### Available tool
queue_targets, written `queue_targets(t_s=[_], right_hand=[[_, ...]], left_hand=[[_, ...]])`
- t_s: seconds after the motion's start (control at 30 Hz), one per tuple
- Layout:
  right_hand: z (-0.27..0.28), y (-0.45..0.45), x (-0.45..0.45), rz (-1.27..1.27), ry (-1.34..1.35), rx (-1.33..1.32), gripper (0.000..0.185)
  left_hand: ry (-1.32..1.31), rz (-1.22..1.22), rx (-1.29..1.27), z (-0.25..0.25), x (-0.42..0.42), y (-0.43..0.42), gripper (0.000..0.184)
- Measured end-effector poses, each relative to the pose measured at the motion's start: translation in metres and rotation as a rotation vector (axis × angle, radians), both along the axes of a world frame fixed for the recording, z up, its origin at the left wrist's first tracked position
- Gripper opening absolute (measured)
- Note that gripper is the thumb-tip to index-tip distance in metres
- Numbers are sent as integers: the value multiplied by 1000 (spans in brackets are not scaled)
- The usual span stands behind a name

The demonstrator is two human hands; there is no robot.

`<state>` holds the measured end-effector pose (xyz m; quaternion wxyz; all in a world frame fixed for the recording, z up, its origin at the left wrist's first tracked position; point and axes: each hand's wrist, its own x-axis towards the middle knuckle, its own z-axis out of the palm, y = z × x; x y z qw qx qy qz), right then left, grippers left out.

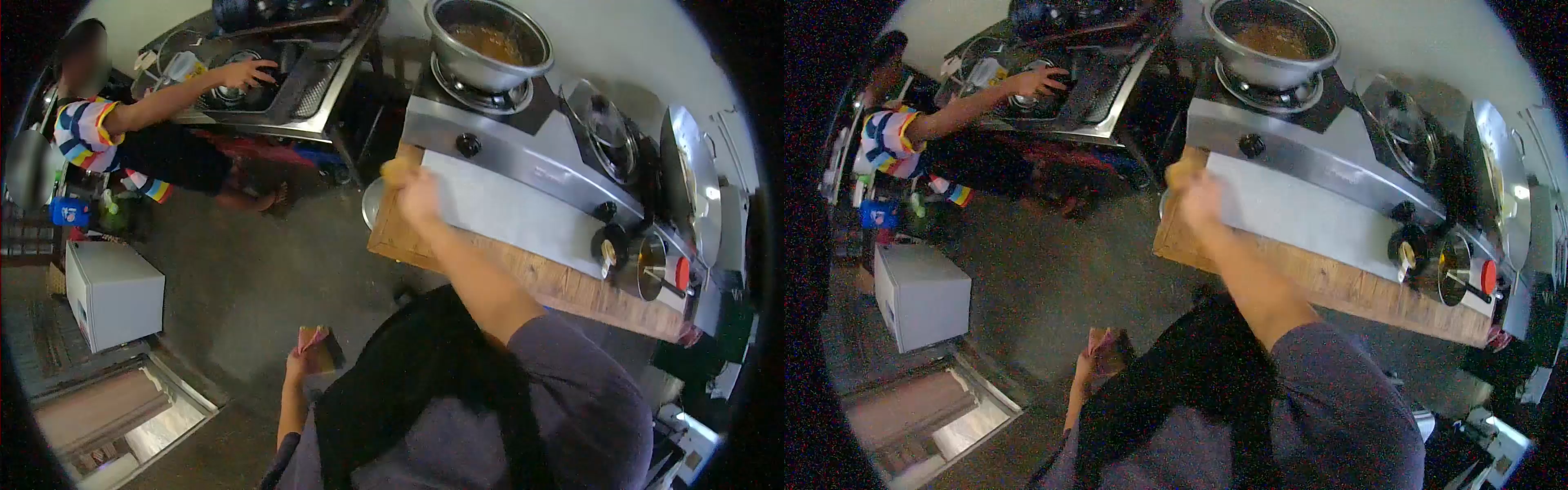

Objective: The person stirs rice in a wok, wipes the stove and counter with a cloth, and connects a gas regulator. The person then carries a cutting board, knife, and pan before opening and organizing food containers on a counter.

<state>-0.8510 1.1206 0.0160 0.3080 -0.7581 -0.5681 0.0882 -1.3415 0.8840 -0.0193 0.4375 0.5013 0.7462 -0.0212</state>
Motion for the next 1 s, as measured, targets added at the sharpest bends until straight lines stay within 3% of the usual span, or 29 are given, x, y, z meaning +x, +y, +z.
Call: queue_targets(t_s=[0.03,0.07,0.1,0.17,0.2,0.23,0.3,0.37,0.4,0.47,0.5,0.57,0.6,0.63,0.7,0.87,1.0], right_hand=[[16,-10,-29,119,182,-99,26],[69,-31,-47,367,263,-280,25],[57,-38,-62,707,401,-459,26],[45,-72,-82,1078,737,-410,33],[65,-88,-79,1062,666,-381,34],[72,-97,-70,977,546,-249,34],[76,-120,-41,790,293,-8,35],[70,-147,3,507,89,-67,35],[65,-167,32,349,193,-190,35],[49,-227,99,195,310,-287,36],[58,-264,121,-51,-19,-254,37],[60,-345,179,-323,-113,-257,32],[69,-384,198,-514,59,-276,31],[75,-423,215,-582,-62,-297,33],[75,-496,237,-824,-29,-467,33],[56,-630,245,-939,11,-424,36],[45,-681,233,-925,38,-372,31]], left_hand=[[-60,30,-5,14,12,16,52],[-161,38,-1,14,17,26,54],[-264,48,-1,14,21,35,56],[-558,210,-9,54,57,67,58],[-670,317,-49,81,79,88,56],[-716,464,-163,106,99,105,47],[-817,507,29,81,82,118,44],[-845,496,108,69,77,137,46],[-867,469,115,72,86,145,49],[-1097,344,95,138,138,163,68],[-1056,286,80,144,151,169,64],[-1025,147,42,158,184,169,59],[-1034,63,20,167,203,168,59],[-1092,-50,-10,186,238,156,59],[-1110,-175,-119,214,295,132,60],[-1153,-321,-256,241,413,71,58],[-1213,-299,-292,211,496,44,45]])
